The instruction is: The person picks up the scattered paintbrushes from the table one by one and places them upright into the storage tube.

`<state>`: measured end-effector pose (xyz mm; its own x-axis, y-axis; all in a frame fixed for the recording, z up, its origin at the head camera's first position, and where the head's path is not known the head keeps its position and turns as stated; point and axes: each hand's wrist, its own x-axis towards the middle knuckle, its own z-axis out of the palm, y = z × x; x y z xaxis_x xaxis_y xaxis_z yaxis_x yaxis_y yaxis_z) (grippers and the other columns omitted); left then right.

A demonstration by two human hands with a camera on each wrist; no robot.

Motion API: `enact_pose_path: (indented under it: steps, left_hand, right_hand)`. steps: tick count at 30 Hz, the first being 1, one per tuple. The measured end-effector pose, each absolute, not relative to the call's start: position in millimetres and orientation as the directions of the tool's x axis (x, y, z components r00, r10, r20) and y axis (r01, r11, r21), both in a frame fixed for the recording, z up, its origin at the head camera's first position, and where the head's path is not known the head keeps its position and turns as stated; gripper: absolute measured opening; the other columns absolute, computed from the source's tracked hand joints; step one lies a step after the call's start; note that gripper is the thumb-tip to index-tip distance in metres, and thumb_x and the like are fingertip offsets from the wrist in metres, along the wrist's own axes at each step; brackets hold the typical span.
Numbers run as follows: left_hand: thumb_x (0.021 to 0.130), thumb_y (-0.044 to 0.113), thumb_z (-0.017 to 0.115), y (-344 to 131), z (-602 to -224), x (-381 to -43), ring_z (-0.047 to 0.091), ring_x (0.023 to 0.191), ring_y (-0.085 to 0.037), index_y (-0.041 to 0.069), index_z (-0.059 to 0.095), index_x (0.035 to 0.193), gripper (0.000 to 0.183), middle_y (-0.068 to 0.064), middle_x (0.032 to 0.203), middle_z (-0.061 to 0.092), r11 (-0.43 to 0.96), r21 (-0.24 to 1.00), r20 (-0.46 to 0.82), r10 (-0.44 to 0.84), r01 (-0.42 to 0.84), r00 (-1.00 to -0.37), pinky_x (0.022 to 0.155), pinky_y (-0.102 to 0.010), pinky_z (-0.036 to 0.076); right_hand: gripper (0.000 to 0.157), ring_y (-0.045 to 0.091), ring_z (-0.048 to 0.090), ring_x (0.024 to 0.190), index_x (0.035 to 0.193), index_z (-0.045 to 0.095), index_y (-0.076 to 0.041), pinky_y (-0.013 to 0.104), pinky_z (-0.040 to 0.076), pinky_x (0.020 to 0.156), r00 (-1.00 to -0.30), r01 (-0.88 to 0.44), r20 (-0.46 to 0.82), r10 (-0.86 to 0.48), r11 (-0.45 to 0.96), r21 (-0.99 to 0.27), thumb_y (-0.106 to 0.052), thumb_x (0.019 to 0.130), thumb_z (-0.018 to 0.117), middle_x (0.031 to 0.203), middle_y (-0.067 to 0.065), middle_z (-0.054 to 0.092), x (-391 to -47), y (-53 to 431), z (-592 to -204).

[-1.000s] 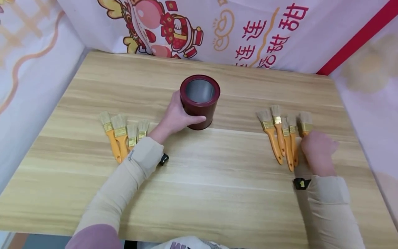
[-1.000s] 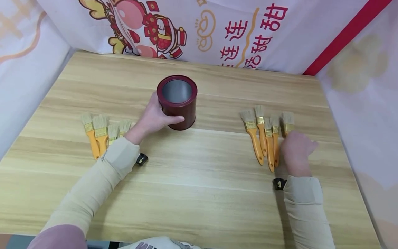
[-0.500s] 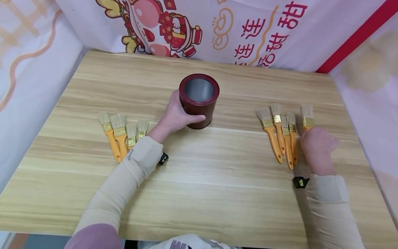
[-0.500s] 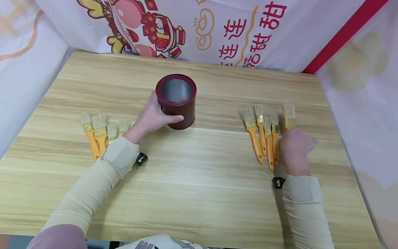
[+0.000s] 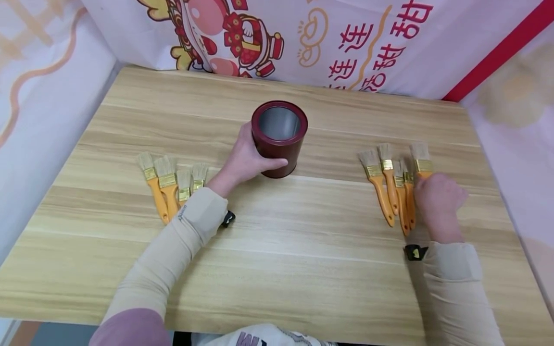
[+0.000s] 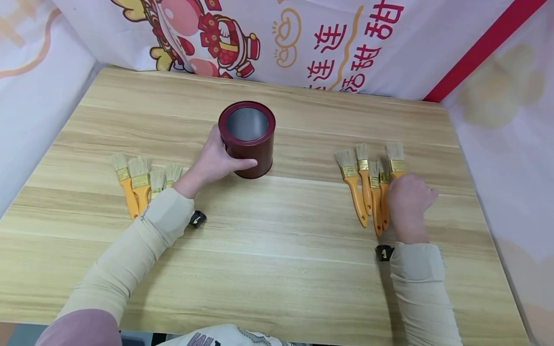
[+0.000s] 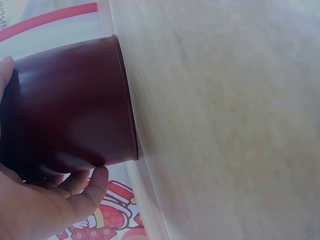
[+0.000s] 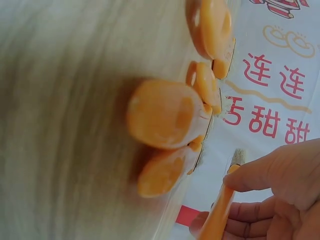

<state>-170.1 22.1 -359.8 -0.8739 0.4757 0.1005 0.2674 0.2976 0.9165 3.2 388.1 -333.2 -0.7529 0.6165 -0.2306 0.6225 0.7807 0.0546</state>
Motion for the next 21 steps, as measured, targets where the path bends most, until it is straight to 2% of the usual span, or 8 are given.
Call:
enact_pose_path:
  steps: [5,8,15,18,21]
  left_hand:
    - [0.062,0.028,0.091,21,-360,-170,0.038,0.130,-0.020,0.014,0.028,0.146,0.106,-0.008,0.142,0.037,0.305,0.915,0.096,0.469,0.263,-0.878,0.110,-0.039,0.037]
    - [0.062,0.029,0.091,21,-360,-170,0.038,0.130,-0.020,0.014,0.027,0.146,0.106,-0.008,0.142,0.037,0.309,0.917,0.087,0.467,0.254,-0.880,0.110,-0.039,0.037]
    - [0.061,0.027,0.091,20,-359,-169,0.038,0.130,-0.020,0.013,0.028,0.145,0.106,-0.008,0.142,0.038,0.295,0.919,0.100,0.467,0.262,-0.878,0.110,-0.039,0.037]
    - [0.061,0.027,0.092,20,-359,-169,0.038,0.130,-0.020,0.013,0.029,0.145,0.105,-0.008,0.141,0.038,0.294,0.917,0.108,0.469,0.271,-0.876,0.110,-0.039,0.037]
    - [0.061,0.028,0.092,21,-359,-170,0.038,0.130,-0.020,0.012,0.030,0.145,0.105,-0.008,0.141,0.039,0.289,0.916,0.117,0.472,0.278,-0.874,0.110,-0.039,0.037]
  right_hand:
    - [0.060,0.050,0.049,0.088,0.093,0.047,0.023,0.055,0.045,0.069,-0.768,0.620,-0.189,0.612,0.784,0.020,-0.033,0.102,0.026,0.092,0.037,0.046,2,383,-335]
    - [0.058,0.053,0.044,0.096,0.098,0.047,0.027,0.060,0.045,0.076,-0.788,0.610,-0.140,0.600,0.791,-0.043,-0.028,0.102,0.030,0.101,0.041,0.043,1,379,-337]
    - [0.048,0.054,0.048,0.094,0.104,0.049,0.022,0.063,0.043,0.080,-0.815,0.574,-0.019,0.580,0.800,-0.175,-0.024,0.103,0.035,0.099,0.039,0.048,-3,369,-338]
    - [0.044,0.054,0.050,0.091,0.105,0.051,0.021,0.063,0.043,0.079,-0.829,0.545,0.034,0.558,0.820,-0.174,-0.021,0.102,0.037,0.097,0.038,0.051,-4,362,-336]
    - [0.040,0.053,0.052,0.086,0.099,0.054,0.019,0.062,0.044,0.073,-0.848,0.499,0.108,0.519,0.850,-0.167,-0.019,0.100,0.042,0.092,0.037,0.053,-5,352,-333]
